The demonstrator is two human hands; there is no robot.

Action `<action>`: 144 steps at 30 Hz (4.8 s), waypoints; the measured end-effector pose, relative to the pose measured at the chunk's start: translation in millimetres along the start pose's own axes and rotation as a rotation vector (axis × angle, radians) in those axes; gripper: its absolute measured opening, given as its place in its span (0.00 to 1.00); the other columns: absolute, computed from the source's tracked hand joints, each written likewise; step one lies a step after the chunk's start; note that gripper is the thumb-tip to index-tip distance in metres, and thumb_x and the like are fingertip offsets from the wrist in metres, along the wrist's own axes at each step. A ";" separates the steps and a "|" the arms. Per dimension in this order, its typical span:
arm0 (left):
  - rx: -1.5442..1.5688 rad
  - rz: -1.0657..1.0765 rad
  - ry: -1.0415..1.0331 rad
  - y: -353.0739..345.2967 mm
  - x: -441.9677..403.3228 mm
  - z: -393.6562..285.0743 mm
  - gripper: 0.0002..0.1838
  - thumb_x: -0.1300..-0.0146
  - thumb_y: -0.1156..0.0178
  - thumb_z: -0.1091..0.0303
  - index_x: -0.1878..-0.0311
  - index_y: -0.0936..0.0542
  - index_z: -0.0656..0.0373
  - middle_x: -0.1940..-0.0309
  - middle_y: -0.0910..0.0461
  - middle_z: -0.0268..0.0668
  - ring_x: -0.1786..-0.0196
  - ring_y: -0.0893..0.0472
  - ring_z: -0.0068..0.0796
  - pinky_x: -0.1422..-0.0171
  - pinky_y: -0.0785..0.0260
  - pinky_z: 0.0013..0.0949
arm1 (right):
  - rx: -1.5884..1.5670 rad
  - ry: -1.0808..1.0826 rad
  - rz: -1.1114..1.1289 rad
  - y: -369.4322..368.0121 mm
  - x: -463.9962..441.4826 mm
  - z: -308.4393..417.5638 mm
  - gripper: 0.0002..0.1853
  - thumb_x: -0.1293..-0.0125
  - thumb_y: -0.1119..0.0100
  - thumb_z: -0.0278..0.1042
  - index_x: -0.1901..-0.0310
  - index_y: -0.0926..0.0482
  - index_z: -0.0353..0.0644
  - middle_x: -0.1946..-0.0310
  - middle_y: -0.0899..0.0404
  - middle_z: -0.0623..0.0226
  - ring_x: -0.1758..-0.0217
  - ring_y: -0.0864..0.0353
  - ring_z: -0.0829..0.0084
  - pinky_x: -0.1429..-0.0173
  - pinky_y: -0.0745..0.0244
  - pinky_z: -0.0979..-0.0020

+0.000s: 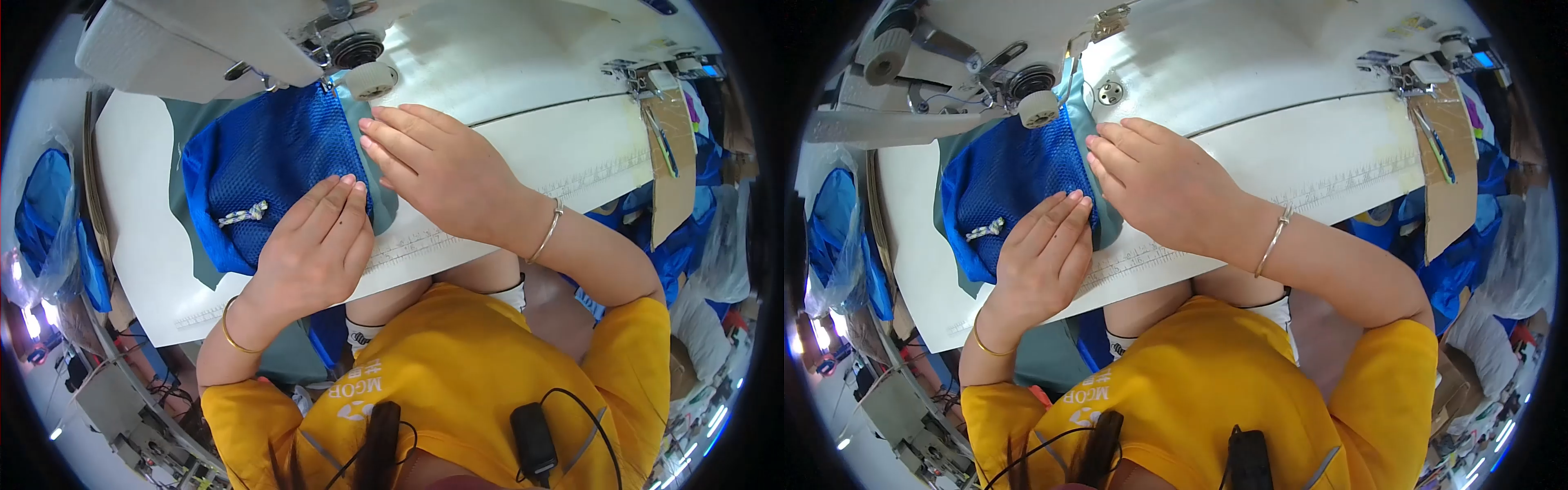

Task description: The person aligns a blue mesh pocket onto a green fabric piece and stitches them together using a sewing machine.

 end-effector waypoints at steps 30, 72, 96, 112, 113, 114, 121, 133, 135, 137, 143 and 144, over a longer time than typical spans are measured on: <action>0.110 0.058 0.378 -11.1 -7.9 25.3 0.27 0.33 0.33 0.69 0.32 0.22 0.69 0.31 0.21 0.50 0.27 0.22 0.50 0.25 0.28 0.46 | -0.221 -0.118 0.198 17.2 21.6 44.1 0.25 0.33 0.44 0.30 0.36 0.22 0.27 0.35 0.22 0.49 0.26 0.24 0.53 0.20 0.29 0.56; 0.130 -0.170 0.394 -23.0 -17.5 54.0 0.17 0.40 0.29 0.76 0.46 0.14 0.66 0.44 0.15 0.46 0.43 0.14 0.47 0.41 0.18 0.42 | -0.115 -0.088 0.113 7.3 -18.0 12.3 0.21 0.37 0.33 0.32 0.43 0.17 0.32 0.45 0.19 0.61 0.33 0.20 0.60 0.25 0.25 0.58; -0.004 -0.149 0.168 -14.5 -3.4 33.3 0.19 0.47 0.34 0.72 0.50 0.15 0.65 0.55 0.18 0.42 0.54 0.19 0.40 0.50 0.27 0.41 | -0.059 -0.081 -0.016 2.2 8.6 15.3 0.18 0.35 0.39 0.30 0.47 0.15 0.29 0.43 0.17 0.54 0.32 0.21 0.56 0.22 0.28 0.58; 0.051 -0.185 0.197 -14.3 -4.2 47.9 0.12 0.46 0.31 0.74 0.57 0.14 0.59 0.61 0.16 0.37 0.55 0.17 0.38 0.30 0.25 0.47 | -0.150 -0.077 -0.082 -1.5 9.5 16.4 0.16 0.33 0.39 0.29 0.48 0.16 0.29 0.44 0.18 0.56 0.34 0.21 0.57 0.25 0.26 0.58; 0.110 -0.200 0.210 -14.0 -3.4 50.7 0.11 0.45 0.30 0.75 0.57 0.14 0.59 0.61 0.16 0.37 0.55 0.17 0.39 0.33 0.25 0.46 | -0.153 -0.068 -0.083 -0.8 8.8 16.4 0.16 0.33 0.39 0.29 0.48 0.16 0.29 0.44 0.18 0.56 0.34 0.21 0.57 0.25 0.26 0.58; 0.168 -0.217 0.225 -13.4 -2.2 52.9 0.11 0.44 0.30 0.75 0.57 0.14 0.59 0.60 0.15 0.37 0.56 0.17 0.39 0.36 0.25 0.44 | -0.136 -0.056 -0.069 0.2 8.6 16.2 0.15 0.33 0.39 0.29 0.49 0.16 0.29 0.45 0.18 0.56 0.34 0.21 0.57 0.25 0.26 0.58; 0.264 -0.193 0.295 -9.8 -0.6 57.1 0.10 0.41 0.30 0.75 0.56 0.14 0.58 0.59 0.15 0.37 0.53 0.18 0.41 0.47 0.30 0.42 | -0.065 0.005 0.021 7.2 2.4 14.3 0.15 0.34 0.36 0.29 0.49 0.15 0.28 0.46 0.17 0.55 0.34 0.21 0.56 0.26 0.24 0.59; 0.490 -0.126 0.497 -12.0 8.0 64.8 0.07 0.34 0.34 0.77 0.53 0.15 0.62 0.57 0.15 0.40 0.52 0.20 0.42 0.43 0.30 0.39 | -0.120 -0.070 0.133 6.9 5.4 14.9 0.18 0.33 0.32 0.30 0.43 0.16 0.33 0.37 0.20 0.58 0.28 0.23 0.59 0.26 0.23 0.60; 0.514 -0.130 0.494 -13.2 8.2 65.9 0.07 0.34 0.34 0.77 0.53 0.15 0.62 0.59 0.16 0.40 0.53 0.20 0.41 0.44 0.30 0.39 | -0.120 -0.064 0.146 7.5 4.7 14.5 0.19 0.33 0.32 0.30 0.43 0.16 0.33 0.36 0.20 0.58 0.28 0.23 0.60 0.26 0.22 0.61; 0.520 -0.127 0.517 -12.1 8.1 65.8 0.07 0.33 0.34 0.77 0.53 0.15 0.62 0.59 0.17 0.40 0.54 0.21 0.41 0.44 0.30 0.39 | -0.119 -0.063 0.159 7.8 5.0 14.4 0.19 0.33 0.32 0.30 0.42 0.16 0.33 0.36 0.20 0.59 0.28 0.23 0.60 0.27 0.22 0.61; 0.554 -0.115 0.573 -13.8 10.7 69.0 0.07 0.31 0.35 0.76 0.52 0.15 0.61 0.61 0.18 0.39 0.54 0.22 0.40 0.46 0.31 0.38 | -0.078 -0.054 0.176 8.3 3.3 15.1 0.19 0.31 0.32 0.31 0.41 0.16 0.34 0.36 0.19 0.59 0.27 0.23 0.61 0.27 0.22 0.62; 0.558 -0.110 0.569 -14.6 10.8 68.8 0.07 0.31 0.35 0.75 0.52 0.15 0.61 0.60 0.18 0.39 0.54 0.22 0.40 0.46 0.31 0.38 | -0.080 -0.062 0.178 8.2 3.4 14.9 0.19 0.31 0.32 0.31 0.41 0.16 0.34 0.36 0.19 0.60 0.28 0.23 0.61 0.28 0.22 0.62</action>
Point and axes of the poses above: each hand's wrist, its own x-axis away from the middle knuckle, its own y-axis out of the back of the hand, z = x × y, the point moved 3 cm from there along -x, towards the middle knuckle
